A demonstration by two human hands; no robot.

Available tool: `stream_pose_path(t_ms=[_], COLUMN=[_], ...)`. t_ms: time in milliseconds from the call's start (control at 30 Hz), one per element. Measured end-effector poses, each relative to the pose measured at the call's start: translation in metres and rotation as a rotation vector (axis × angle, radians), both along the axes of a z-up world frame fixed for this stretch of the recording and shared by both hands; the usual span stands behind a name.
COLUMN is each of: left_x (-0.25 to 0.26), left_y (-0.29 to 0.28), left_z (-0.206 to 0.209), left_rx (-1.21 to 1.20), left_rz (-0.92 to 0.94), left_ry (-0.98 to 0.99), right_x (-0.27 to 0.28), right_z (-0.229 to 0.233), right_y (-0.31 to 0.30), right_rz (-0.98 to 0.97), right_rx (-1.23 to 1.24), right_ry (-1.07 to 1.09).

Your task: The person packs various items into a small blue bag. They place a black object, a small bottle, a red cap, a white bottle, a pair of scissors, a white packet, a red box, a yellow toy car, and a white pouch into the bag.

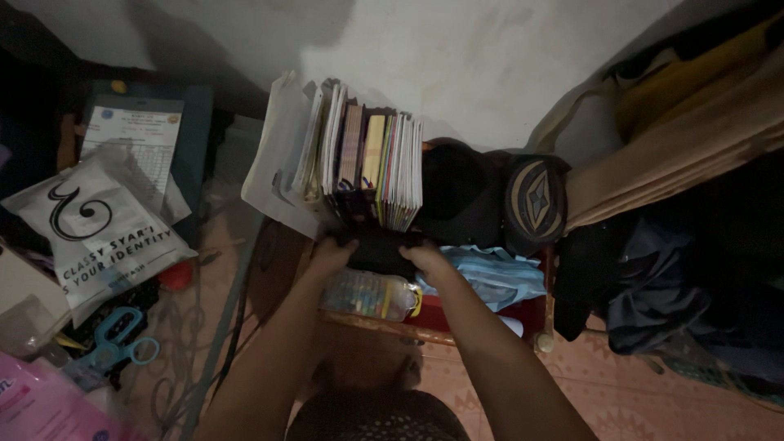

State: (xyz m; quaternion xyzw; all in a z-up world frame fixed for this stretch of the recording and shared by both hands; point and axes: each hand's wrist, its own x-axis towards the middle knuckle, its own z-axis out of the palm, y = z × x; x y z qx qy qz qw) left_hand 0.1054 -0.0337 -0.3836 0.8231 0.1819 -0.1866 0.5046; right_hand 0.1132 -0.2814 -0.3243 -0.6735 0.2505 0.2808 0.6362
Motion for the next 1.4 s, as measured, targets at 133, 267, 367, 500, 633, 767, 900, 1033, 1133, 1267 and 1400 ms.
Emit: stream_pose_path(t_ms=[133,267,367,500,633,767,900,1033,1133,1267,1400], left_x=[-0.008,-0.009,-0.01,-0.015,-0.02,-0.04,-0.067,-0.104,-0.117,-0.115,-0.108], left_y=[-0.001,0.002,0.004,0.007,0.001,0.0,0.009,0.013,0.009,0.002,0.002], left_z=[0.007,0.006,0.028,0.067,0.065,0.069,0.077,0.046,0.055,0.101,0.127], left_rx=[0.052,0.101,0.256,0.334,0.244,0.215,0.369,0.617,0.621,0.699,0.655], left_rz=[-0.025,-0.005,-0.022,-0.041,0.021,0.047,0.03,-0.147,-0.305,-0.44,-0.343], left_ry=[-0.075,-0.119,-0.063,0.019,-0.084,-0.346,-0.526,-0.73,-0.382,-0.3,-0.212], right_x=[0.0,-0.002,-0.001,-0.005,-0.002,-0.02,-0.062,-0.115,-0.131,-0.125,-0.118], right_z=[-0.009,-0.033,-0.039,-0.031,-0.033,-0.016,0.0,0.017,0.015,-0.023,-0.037], right_y=[-0.007,-0.008,-0.006,-0.004,0.006,0.019,0.019,0.016,0.018,0.007,-0.012], right_rz=[0.069,0.247,0.284,0.208,0.252,0.141,0.132,0.236,0.298,0.226,0.357], right_rx=[-0.039,-0.145,-0.168,-0.202,-0.339,-0.324,-0.663,-0.716,-0.778,-0.645,-0.538], right_ry=[0.048,-0.043,-0.009,0.103,0.044,-0.081,-0.969,-0.809,-0.806,-0.588,-0.453])
